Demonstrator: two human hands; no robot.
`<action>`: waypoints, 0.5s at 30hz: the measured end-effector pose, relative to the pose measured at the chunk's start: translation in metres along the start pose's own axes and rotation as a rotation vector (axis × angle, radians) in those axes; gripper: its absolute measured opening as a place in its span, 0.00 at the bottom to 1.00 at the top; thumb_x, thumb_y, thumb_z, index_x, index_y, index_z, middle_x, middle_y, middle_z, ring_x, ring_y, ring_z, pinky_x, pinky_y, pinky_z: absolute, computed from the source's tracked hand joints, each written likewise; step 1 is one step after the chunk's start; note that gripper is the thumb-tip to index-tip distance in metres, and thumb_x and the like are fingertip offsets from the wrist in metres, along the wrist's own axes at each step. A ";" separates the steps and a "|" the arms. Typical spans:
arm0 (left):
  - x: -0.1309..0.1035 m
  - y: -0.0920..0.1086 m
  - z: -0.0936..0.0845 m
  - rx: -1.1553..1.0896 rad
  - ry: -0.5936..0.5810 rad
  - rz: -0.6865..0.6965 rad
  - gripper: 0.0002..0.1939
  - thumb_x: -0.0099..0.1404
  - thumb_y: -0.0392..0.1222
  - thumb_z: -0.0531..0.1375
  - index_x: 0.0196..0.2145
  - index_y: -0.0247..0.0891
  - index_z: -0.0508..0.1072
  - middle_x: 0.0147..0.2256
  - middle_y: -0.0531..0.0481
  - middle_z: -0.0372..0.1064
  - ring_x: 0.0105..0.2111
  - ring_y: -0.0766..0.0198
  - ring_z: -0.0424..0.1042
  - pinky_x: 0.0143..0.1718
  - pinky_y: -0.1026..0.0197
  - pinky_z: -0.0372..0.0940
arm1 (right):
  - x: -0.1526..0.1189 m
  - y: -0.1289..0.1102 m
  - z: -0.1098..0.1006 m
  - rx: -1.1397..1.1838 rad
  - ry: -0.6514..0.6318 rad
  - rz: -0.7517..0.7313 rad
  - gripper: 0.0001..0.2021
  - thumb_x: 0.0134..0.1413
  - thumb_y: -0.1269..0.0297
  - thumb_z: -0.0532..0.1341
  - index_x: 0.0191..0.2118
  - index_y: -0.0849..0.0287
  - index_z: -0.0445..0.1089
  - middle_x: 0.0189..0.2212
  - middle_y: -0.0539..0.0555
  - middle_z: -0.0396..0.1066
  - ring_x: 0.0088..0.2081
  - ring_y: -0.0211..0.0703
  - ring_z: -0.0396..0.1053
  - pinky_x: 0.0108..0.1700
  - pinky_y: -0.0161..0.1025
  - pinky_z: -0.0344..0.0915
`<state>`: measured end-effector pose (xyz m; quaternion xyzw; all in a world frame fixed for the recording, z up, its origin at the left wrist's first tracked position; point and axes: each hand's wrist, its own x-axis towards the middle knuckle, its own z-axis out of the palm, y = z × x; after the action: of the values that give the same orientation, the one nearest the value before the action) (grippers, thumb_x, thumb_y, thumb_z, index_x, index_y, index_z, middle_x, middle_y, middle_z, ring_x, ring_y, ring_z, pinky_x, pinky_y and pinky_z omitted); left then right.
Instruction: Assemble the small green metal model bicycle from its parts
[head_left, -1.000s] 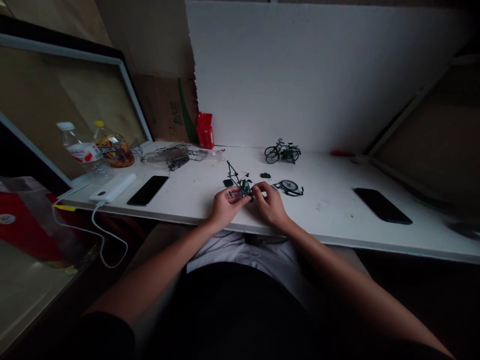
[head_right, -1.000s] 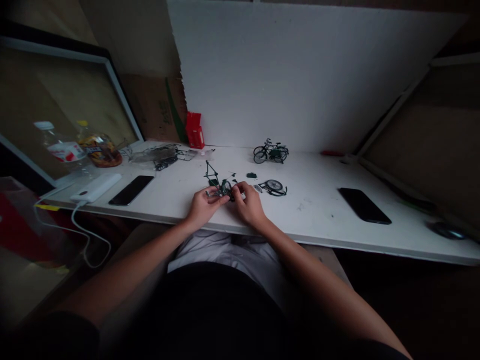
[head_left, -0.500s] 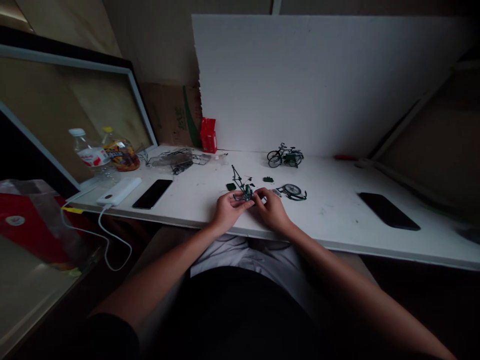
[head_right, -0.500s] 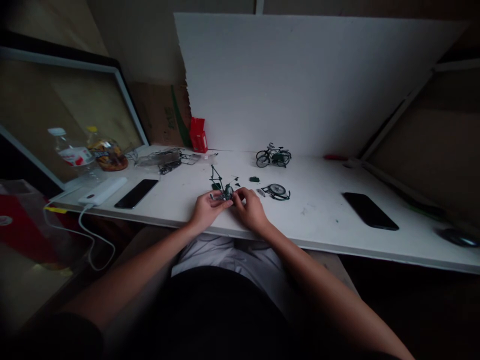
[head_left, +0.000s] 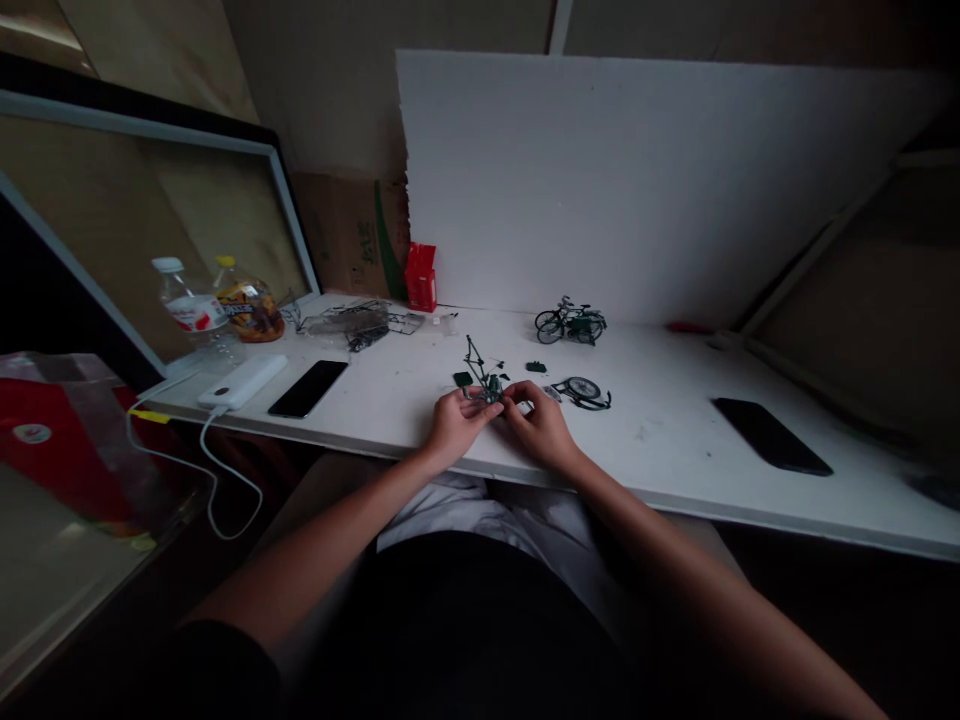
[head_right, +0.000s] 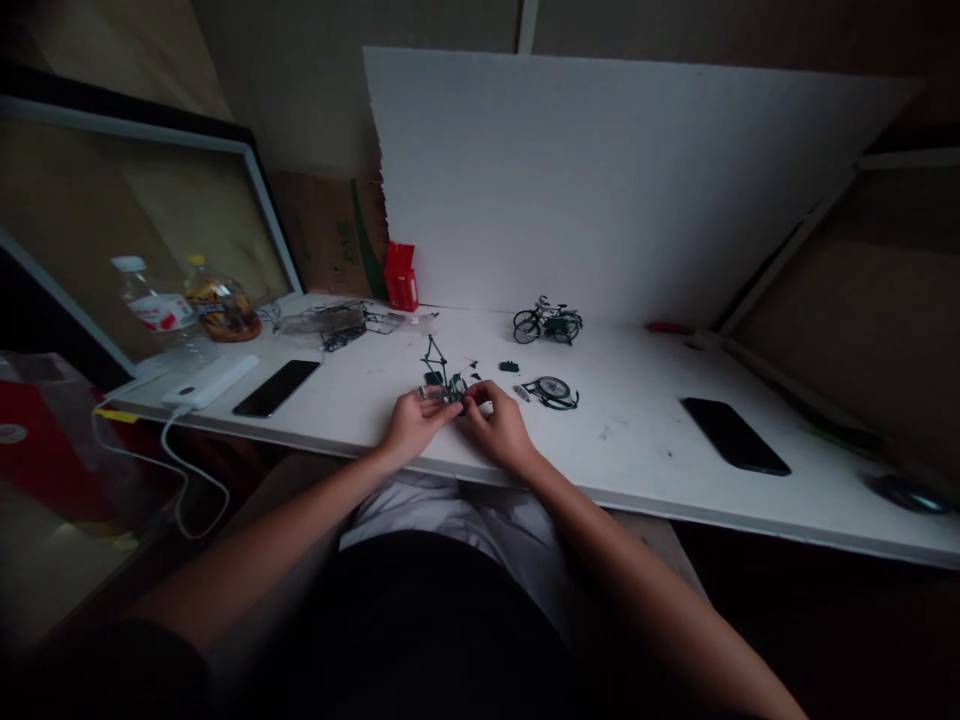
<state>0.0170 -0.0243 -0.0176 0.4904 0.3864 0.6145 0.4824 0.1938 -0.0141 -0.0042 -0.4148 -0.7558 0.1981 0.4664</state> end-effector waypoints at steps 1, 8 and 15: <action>0.000 0.000 0.000 0.002 0.001 -0.005 0.24 0.54 0.39 0.77 0.45 0.32 0.74 0.41 0.37 0.83 0.42 0.53 0.83 0.51 0.51 0.77 | 0.000 0.000 0.000 0.001 -0.008 -0.004 0.09 0.66 0.58 0.60 0.45 0.57 0.72 0.43 0.57 0.78 0.42 0.48 0.75 0.45 0.42 0.69; 0.004 -0.007 -0.003 -0.018 -0.004 -0.013 0.23 0.55 0.38 0.77 0.45 0.33 0.75 0.43 0.36 0.82 0.44 0.51 0.83 0.53 0.47 0.76 | 0.000 -0.004 0.000 -0.032 0.012 0.026 0.09 0.64 0.59 0.62 0.42 0.58 0.77 0.42 0.58 0.81 0.42 0.50 0.77 0.46 0.44 0.71; 0.005 -0.009 -0.005 0.026 -0.013 0.003 0.21 0.56 0.35 0.75 0.45 0.33 0.76 0.41 0.38 0.82 0.42 0.52 0.83 0.53 0.47 0.75 | -0.003 -0.006 0.001 -0.227 0.039 0.002 0.08 0.63 0.62 0.62 0.41 0.58 0.79 0.40 0.59 0.82 0.40 0.52 0.78 0.46 0.46 0.69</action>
<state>0.0140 -0.0169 -0.0264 0.5010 0.3906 0.6069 0.4777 0.1911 -0.0199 -0.0021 -0.4696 -0.7636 0.1034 0.4309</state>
